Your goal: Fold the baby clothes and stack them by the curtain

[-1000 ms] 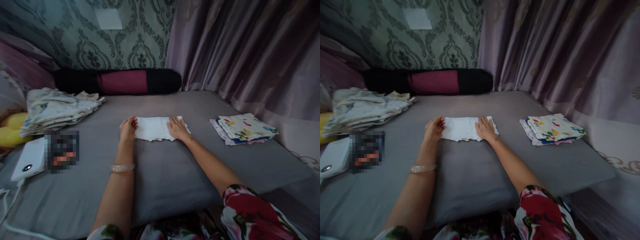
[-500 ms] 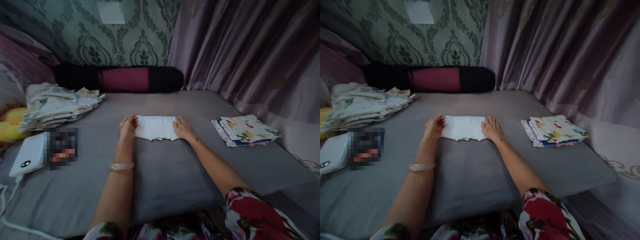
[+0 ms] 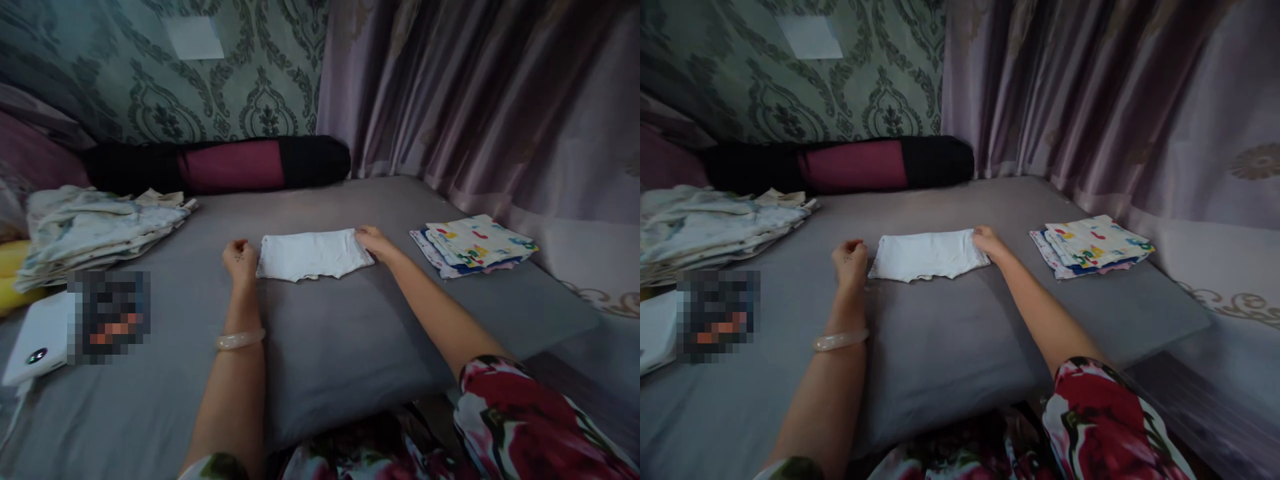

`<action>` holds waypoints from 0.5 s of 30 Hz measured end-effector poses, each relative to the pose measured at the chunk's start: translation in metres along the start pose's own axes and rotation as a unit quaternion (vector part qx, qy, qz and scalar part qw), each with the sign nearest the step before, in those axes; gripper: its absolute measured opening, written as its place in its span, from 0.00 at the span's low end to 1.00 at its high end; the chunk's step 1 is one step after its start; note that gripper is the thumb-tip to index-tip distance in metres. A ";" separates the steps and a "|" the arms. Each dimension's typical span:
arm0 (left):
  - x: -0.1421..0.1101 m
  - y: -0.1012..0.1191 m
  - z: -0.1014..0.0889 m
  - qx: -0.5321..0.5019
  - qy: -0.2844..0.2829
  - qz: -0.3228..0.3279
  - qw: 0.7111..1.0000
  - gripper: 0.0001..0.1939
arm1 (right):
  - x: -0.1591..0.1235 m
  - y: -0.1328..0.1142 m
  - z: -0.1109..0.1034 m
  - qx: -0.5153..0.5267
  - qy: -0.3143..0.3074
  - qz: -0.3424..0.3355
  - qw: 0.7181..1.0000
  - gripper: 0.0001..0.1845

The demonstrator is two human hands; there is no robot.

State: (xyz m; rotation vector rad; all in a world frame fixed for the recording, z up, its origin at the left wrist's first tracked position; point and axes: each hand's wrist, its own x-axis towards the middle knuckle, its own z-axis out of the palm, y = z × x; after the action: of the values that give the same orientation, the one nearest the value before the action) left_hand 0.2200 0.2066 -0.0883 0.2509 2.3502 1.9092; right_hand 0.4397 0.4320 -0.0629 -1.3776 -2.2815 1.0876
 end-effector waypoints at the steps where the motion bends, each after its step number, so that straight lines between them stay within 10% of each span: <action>1: 0.000 -0.001 -0.001 0.058 0.008 0.019 0.998 0.04 | 0.001 0.000 -0.006 0.043 -0.010 0.026 0.999 0.16; 8: -0.009 0.001 -0.003 0.226 -0.014 0.073 0.971 0.11 | 0.005 0.001 -0.020 0.068 -0.011 0.156 0.985 0.07; 15: -0.008 0.003 0.000 0.199 -0.064 0.019 0.978 0.13 | 0.002 -0.008 -0.017 -0.125 -0.028 0.111 0.986 0.18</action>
State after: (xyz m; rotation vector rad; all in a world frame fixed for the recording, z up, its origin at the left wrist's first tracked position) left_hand 0.2284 0.2057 -0.0851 0.4380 2.6324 1.3695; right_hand 0.4434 0.4396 -0.0458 -1.7552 -2.4144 0.9352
